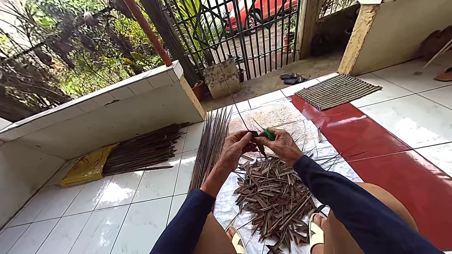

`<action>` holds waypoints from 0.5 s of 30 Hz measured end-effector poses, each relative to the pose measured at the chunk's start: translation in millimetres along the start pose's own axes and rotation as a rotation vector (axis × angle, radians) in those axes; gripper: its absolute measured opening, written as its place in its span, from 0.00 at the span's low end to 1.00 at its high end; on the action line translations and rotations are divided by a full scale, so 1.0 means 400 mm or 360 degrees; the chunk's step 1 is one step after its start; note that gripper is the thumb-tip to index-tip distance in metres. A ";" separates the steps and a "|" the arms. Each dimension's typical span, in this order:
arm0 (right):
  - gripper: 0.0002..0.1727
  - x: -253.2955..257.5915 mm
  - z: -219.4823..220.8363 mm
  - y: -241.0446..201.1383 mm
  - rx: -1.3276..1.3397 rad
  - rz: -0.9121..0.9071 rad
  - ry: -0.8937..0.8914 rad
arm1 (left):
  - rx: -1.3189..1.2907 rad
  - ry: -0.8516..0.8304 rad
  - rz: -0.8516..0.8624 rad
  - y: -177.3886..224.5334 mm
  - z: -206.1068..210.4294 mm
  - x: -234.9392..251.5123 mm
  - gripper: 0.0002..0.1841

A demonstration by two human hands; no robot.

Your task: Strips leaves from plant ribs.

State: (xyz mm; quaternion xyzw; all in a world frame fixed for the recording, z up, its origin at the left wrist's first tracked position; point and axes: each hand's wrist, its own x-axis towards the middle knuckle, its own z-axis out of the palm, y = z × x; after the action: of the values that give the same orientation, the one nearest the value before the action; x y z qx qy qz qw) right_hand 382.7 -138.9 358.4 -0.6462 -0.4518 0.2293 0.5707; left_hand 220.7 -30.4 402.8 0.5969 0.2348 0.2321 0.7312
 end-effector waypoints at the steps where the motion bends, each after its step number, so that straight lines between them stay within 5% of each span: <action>1: 0.12 -0.003 -0.009 -0.003 -0.0047 -0.0006 -0.0015 | 0.0029 -0.0012 0.0010 0.004 -0.002 0.002 0.14; 15: 0.07 -0.013 -0.100 0.032 -0.0195 0.0046 -0.0300 | 0.0476 -0.0022 0.0510 0.064 -0.027 -0.009 0.09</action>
State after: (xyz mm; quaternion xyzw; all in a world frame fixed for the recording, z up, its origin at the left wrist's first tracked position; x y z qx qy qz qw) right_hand 416.8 -163.8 355.1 -0.6619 -0.5073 0.2693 0.4818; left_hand 209.6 -19.8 426.2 0.7300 0.1637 0.3037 0.5900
